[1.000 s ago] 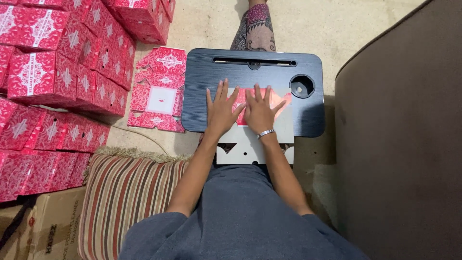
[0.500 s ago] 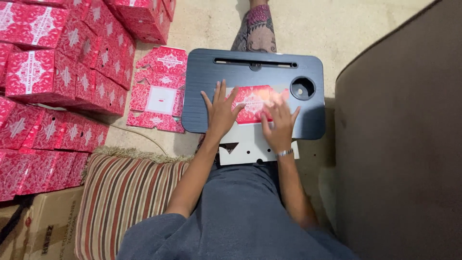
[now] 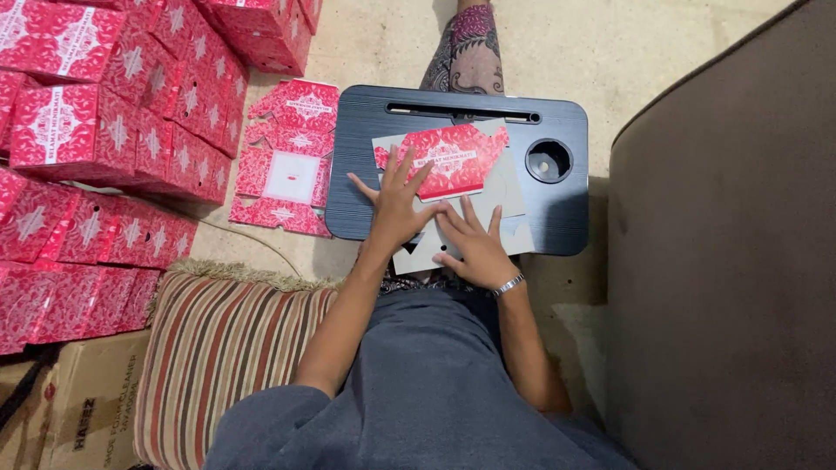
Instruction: Assembling cardboard boxes by folding templates and applying decorative paper stickers.
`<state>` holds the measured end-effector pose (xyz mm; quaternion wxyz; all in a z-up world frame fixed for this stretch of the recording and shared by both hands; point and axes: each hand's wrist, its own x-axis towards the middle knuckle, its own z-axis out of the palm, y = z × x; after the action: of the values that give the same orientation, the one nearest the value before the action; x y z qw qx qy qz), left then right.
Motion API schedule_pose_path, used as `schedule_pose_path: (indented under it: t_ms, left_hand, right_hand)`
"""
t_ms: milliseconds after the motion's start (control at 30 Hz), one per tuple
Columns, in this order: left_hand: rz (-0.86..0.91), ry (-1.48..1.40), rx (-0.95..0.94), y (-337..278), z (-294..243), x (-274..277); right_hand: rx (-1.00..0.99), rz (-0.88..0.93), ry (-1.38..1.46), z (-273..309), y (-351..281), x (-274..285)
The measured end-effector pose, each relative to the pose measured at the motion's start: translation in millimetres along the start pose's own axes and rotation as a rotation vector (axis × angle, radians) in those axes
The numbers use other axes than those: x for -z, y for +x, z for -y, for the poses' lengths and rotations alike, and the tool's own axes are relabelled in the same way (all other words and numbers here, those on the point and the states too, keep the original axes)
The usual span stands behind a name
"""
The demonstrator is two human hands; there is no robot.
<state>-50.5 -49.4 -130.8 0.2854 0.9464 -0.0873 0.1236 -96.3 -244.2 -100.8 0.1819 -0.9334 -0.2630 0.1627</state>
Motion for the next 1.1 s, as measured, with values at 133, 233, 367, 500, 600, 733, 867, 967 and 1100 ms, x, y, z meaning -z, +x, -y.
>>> schedule_pose_path:
  t_ms: [133,233,367,500,600,733,867,967,1100]
  left_hand:
    - [-0.001,0.012,0.052,4.4,-6.0,0.9]
    - [0.020,-0.005,0.065,5.3,-6.6,2.0]
    - [0.025,0.013,0.081,5.8,-3.9,-7.9]
    - [-0.076,-0.045,0.022,5.8,7.7,-14.2]
    - [-0.069,-0.197,0.022,4.5,20.2,-23.1]
    - [-0.120,-0.193,-0.027,6.8,26.2,-26.7]
    - [-0.170,-0.172,-0.093,4.7,3.3,-1.6]
    - [-0.184,-0.192,-0.137,-5.0,-2.3,-4.4]
    - [-0.136,-0.243,-0.099,-28.1,-6.5,-11.0]
  right_hand:
    - [-0.005,0.031,-0.071,6.6,-0.3,-0.2]
    - [-0.008,0.092,-0.068,11.9,-1.5,1.7]
    - [-0.017,0.125,-0.080,10.7,-1.6,2.3]
    - [-0.017,0.056,-0.112,12.2,3.0,-1.2]
    - [-0.022,0.038,-0.091,13.4,4.0,1.1]
    - [-0.030,0.003,-0.099,12.8,6.9,-2.3]
    - [-0.053,-0.037,-0.107,20.7,6.3,4.2]
    - [-0.073,-0.093,-0.112,12.3,11.1,-7.1]
    - [-0.088,-0.154,-0.154,23.9,11.8,3.2]
